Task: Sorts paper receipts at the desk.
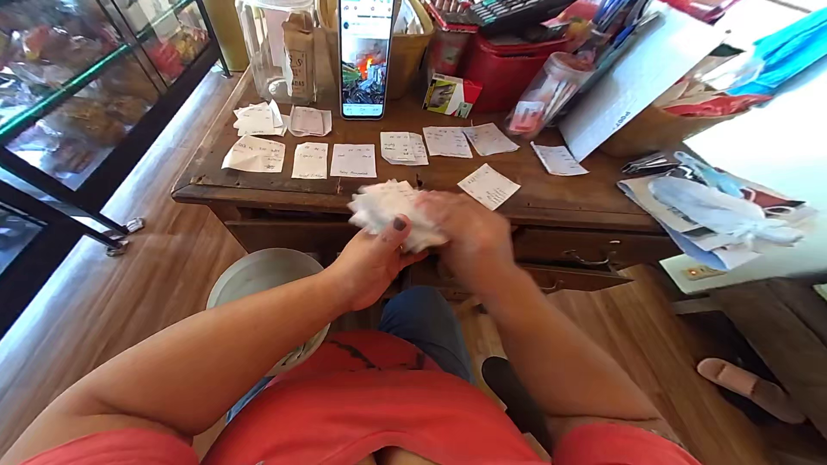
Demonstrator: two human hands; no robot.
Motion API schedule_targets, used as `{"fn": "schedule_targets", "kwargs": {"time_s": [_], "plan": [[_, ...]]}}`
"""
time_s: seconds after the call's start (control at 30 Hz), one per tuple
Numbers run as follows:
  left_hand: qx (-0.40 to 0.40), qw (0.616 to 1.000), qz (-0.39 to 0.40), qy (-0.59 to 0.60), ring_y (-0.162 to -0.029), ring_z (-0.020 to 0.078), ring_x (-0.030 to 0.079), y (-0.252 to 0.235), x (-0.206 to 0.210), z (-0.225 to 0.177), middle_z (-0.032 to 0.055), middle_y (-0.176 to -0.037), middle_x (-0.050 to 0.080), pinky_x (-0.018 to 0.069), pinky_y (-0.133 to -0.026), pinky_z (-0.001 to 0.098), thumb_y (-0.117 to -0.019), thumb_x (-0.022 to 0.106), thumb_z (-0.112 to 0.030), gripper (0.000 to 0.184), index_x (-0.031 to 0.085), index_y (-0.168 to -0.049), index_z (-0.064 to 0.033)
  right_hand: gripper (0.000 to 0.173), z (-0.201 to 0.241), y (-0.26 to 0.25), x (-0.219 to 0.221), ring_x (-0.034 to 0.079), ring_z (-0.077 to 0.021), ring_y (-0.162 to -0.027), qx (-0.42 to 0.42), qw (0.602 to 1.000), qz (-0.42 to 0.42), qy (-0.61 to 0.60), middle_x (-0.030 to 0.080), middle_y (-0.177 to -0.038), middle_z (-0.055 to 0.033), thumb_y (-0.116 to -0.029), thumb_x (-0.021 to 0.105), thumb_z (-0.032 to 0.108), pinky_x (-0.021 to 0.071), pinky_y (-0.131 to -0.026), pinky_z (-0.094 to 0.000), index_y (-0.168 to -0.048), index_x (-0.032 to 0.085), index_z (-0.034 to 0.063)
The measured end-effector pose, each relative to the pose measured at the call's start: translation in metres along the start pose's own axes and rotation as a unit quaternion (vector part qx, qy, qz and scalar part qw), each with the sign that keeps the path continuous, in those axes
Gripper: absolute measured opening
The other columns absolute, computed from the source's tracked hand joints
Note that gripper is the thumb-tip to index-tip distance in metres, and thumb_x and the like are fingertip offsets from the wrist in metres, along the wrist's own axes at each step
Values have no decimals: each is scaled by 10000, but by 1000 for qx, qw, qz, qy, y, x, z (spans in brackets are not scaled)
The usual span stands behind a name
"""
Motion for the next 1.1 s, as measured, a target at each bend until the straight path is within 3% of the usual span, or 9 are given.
{"fn": "schedule_targets", "kwargs": {"time_s": [0.07,0.17,0.3,0.43,0.53,0.63,0.77,0.9,1.1], "plan": [[6,999,-29,23,-1161,173,654,10,0,-5,48,-1253,659,540,-1024,360,-887,743,-524,719,458,-1398,-105,312,18,7,16,696,-341,-1142,7,1000,14,8,722,-1212,-187,-902,596,-60,551,-986,-469,-1170,740,10],[-15,994,-102,32,-1056,170,690,20,-11,-2,72,-1153,693,569,-956,350,-1062,508,-249,303,532,-1321,-94,343,33,11,27,646,-363,-1199,44,998,55,-1,693,-1266,-184,-863,652,-16,514,-999,-513,-1200,717,3],[-70,975,-205,57,-903,190,722,23,-32,1,111,-1054,701,608,-819,344,-1108,318,-155,277,548,-1232,-62,454,38,18,29,484,-379,-1407,97,981,154,-73,572,-1466,-170,-890,656,155,390,-1107,-636,-1332,681,53],[-99,968,-223,61,-836,231,737,21,-37,-1,151,-1042,701,635,-726,364,-1103,348,-142,245,523,-1249,-50,350,11,11,-4,550,-196,-1360,139,955,166,-201,552,-1496,-130,-953,645,151,484,-1111,-369,-1280,712,47],[-129,973,-190,33,-812,236,738,20,-30,4,156,-1032,703,636,-700,362,-1100,361,-132,244,525,-1257,-42,285,-44,-16,-45,644,-132,-1233,154,974,121,-115,672,-1343,-113,-1039,536,126,521,-1063,-305,-1227,719,15],[-175,976,-127,-10,-806,234,741,23,-17,12,157,-1008,713,636,-694,364,-1094,376,-116,231,540,-1234,-35,312,-107,-30,-40,647,-190,-1220,197,949,242,-53,670,-1343,-109,-1044,497,75,503,-1061,-396,-1276,705,62],[-225,970,-69,-55,-807,215,748,30,-6,18,143,-989,726,639,-682,336,-1088,395,-79,209,559,-1201,-15,473,-131,-21,-3,464,-309,-1443,233,850,472,-8,493,-1558,-127,-977,565,-78,347,-1179,-546,-1423,609,74],[-243,966,-60,-69,-832,201,748,33,-8,21,127,-1008,725,638,-694,328,-1086,390,-64,212,565,-1198,-24,524,-130,-25,2,472,-366,-1413,239,821,515,53,514,-1515,-182,-968,646,-32,351,-1167,-558,-1474,557,72],[-238,966,-71,-73,-837,208,751,33,-12,16,134,-1005,727,640,-711,334,-1090,390,-70,213,563,-1203,-16,605,-143,-21,-1,535,-442,-1303,297,789,532,75,557,-1417,-279,-1014,672,246,364,-1111,-618,-1540,456,40]]}}
Point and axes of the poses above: each hand's wrist, its own y-axis away from the middle knuckle, its own x-axis out of the palm, z = x × y, the point moved 9 cm from there along -y, towards the middle knuckle
